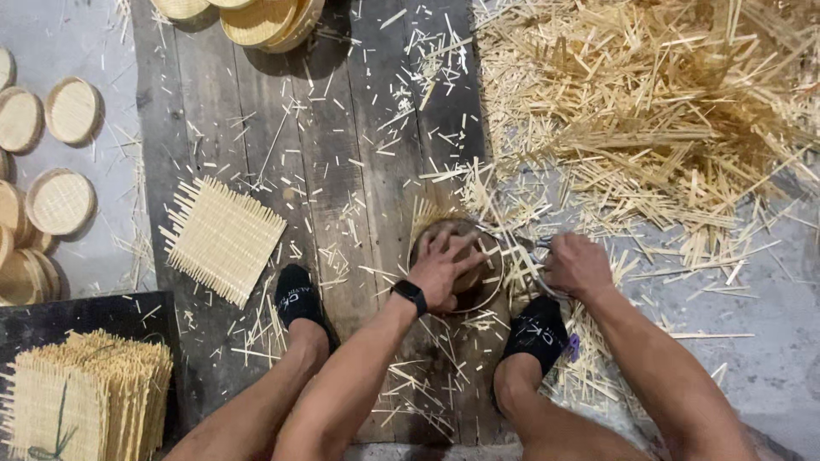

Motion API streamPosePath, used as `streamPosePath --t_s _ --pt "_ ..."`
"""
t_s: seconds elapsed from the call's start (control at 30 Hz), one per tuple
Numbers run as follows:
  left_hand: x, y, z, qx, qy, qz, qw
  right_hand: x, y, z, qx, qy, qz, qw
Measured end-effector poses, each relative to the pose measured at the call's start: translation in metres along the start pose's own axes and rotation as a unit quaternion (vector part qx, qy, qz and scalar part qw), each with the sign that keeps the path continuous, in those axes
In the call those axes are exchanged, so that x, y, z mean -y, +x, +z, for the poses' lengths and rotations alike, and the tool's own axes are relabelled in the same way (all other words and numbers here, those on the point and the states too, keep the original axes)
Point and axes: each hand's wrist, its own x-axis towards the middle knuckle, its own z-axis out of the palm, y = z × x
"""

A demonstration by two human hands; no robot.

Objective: The person repeatedly places a circular bamboo frame onto a square woven bamboo mat, then uses shears to trim the excess mat around the frame. The trimmed mats are stacked to the side.

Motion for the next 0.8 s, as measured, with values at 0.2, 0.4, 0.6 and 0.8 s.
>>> streamPosePath --t_s 0.2,0.4,0.6,0.8 --pt "-0.036 -0.009 0.012 -0.19 -0.2 -0.236 0.932 0.004 0.0 -0.009 -0.07 0.003 -0.007 0.997" --pt "-0.031 -0.01 0.006 -0.111 -0.146 -0.18 0.967 0.003 -0.004 -0.017 0.047 -0.012 0.029 0.998" --pt "-0.031 -0.007 0.002 -0.098 -0.15 -0.171 0.969 0.008 0.003 -0.013 0.098 -0.044 0.015 0.994" --pt "-0.021 -0.008 0.002 -0.044 -0.108 -0.112 0.987 -0.004 0.004 0.001 0.095 -0.025 0.02 0.995"
